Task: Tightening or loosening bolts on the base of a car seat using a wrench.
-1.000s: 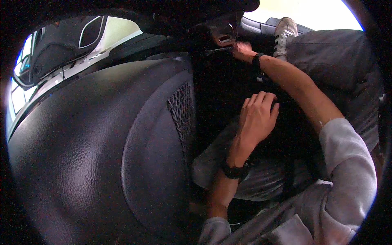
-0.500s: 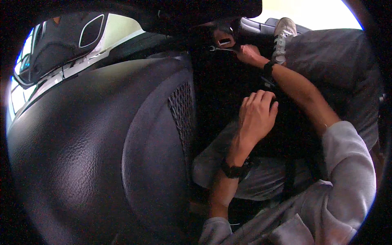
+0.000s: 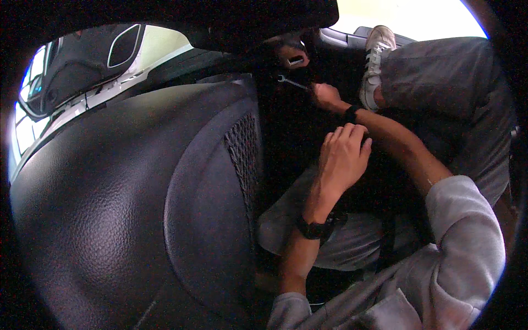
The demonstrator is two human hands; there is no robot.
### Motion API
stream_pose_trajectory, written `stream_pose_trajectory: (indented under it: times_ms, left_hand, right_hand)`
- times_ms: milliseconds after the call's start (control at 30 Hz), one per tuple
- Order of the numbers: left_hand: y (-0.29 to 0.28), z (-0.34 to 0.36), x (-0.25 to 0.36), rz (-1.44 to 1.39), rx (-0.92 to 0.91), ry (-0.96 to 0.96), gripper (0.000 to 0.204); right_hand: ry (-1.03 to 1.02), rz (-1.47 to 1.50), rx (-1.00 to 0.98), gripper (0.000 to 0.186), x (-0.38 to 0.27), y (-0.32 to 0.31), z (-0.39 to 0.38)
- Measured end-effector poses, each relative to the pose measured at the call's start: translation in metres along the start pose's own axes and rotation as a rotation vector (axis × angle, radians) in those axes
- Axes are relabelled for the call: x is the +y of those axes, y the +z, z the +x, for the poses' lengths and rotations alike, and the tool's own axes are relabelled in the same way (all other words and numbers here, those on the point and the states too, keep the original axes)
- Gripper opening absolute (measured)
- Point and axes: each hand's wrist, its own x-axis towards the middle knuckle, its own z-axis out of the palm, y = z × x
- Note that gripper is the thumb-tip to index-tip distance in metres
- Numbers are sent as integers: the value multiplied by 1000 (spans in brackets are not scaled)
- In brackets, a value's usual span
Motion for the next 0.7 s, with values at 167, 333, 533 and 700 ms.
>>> stream_pose_trajectory:
  times_ms: [167,333,533,700]
  left_hand:
    - [-1,1,3,0,10,10,19]
    - [-3,-1,-1,12,21,5,19]
    - [0,2,4,13,18,13,20]
    - [-6,-3,-4,67,43,3,20]
  right_hand:
    - [47,73,-39,21,-18,-1,-5]
    - [113,202,-77,20,-56,-9,-9]
    - [23,257,-58,28,-46,11,0]
    - [61,369,-172,37,-65,34,11]
